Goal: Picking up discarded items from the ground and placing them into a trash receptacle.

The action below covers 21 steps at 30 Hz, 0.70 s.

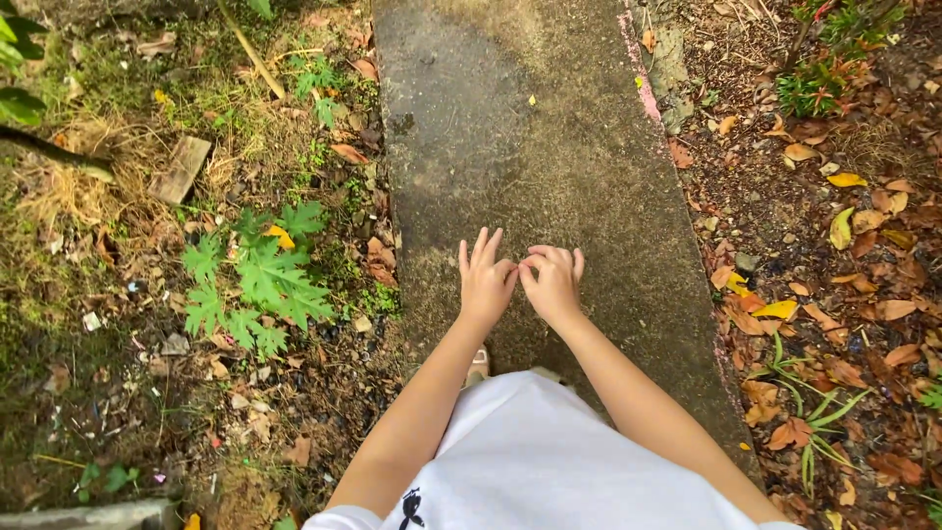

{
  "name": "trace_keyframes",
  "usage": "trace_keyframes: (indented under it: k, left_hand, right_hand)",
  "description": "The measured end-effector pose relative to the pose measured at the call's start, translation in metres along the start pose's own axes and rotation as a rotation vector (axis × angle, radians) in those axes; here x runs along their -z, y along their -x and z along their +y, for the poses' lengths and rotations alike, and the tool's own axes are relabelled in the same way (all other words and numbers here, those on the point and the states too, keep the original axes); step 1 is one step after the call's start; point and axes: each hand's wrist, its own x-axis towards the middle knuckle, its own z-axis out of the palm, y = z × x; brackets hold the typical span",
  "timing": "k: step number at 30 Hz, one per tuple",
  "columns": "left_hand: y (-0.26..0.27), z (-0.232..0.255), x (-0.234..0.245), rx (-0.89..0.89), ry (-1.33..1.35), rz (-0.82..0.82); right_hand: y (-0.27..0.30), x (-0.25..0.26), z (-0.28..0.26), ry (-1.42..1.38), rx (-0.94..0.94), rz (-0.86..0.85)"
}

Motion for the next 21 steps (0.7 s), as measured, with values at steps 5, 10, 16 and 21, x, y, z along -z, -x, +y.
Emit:
trace_keyframes:
  k: [5, 10, 16, 21]
  left_hand:
    - [-0.007, -0.008, 0.005, 0.030, 0.046, 0.003]
    - [-0.021, -0.011, -0.006, 0.102, 0.008, -0.097]
    - [-0.055, -0.018, -0.039, 0.125, -0.015, -0.012]
    - [-0.097, -0.003, -0.056, 0.180, -0.066, -0.069]
  right_hand:
    - [-0.012, 0.004, -0.002, -0.011, -0.042, 0.038]
    - [-0.024, 0.003, 0.009, -0.010, -0.065, 0.053]
    - [-0.060, -0.001, 0.039, -0.011, -0.054, 0.084]
    - [-0.113, 0.010, 0.068, 0.045, -0.035, 0.001]
